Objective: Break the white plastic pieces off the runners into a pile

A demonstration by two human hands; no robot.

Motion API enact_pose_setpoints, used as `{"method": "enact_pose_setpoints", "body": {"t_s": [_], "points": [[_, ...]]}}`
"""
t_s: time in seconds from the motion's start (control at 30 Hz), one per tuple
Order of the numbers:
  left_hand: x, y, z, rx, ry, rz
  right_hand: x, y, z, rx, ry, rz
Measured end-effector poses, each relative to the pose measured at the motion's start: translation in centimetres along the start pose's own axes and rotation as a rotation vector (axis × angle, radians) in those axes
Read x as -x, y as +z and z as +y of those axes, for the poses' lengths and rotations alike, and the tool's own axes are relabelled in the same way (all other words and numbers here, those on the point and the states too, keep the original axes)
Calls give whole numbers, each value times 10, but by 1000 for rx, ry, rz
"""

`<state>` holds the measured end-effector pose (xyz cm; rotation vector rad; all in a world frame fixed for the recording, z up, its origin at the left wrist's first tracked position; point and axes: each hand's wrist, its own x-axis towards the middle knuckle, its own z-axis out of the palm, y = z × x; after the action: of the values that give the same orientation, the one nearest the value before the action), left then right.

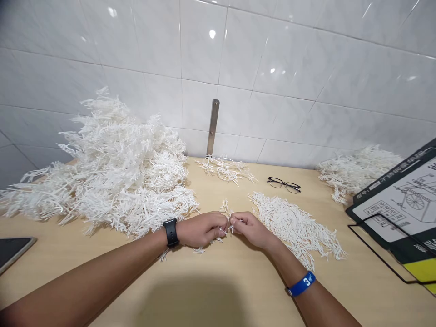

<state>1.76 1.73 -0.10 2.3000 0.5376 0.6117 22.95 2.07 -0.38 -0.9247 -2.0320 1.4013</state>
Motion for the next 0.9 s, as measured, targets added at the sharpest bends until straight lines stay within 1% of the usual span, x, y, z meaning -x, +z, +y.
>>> {"method": "enact_pose_setpoints", "body": {"t_s": [0.13, 0.23, 0.3, 0.4, 0.5, 0.6, 0.7, 0.77, 0.8, 0.83, 0.9], "points": [[0, 1, 1, 113, -143, 61, -2, 2, 4, -59, -21, 54], [1, 2, 2, 145, -232, 102, -2, 4, 7, -132, 15, 104], [2, 2, 4, 138, -240, 107, -3, 5, 8, -200, 43, 113], [1, 1, 6, 163, -225, 112, -4, 6, 6, -380, 97, 130], [1, 0, 7, 186, -209, 118, -5, 5, 0, -546, 144, 192], [1, 0, 7, 108, -257, 116, -5, 2, -6, -673, 141, 277], [1, 1, 6, 22, -305, 126, -5, -2, -8, -744, 160, 320], [1, 1, 6, 5, -307, 137, -5, -4, -8, -689, 173, 337], [1, 0, 7, -5, -310, 145, -4, -5, -8, -607, 176, 361], [1, 0, 8, -21, -316, 156, -4, -7, -8, -479, 177, 401], [1, -1, 10, -66, -333, 187, -3, -11, -8, -102, 184, 526]]}}
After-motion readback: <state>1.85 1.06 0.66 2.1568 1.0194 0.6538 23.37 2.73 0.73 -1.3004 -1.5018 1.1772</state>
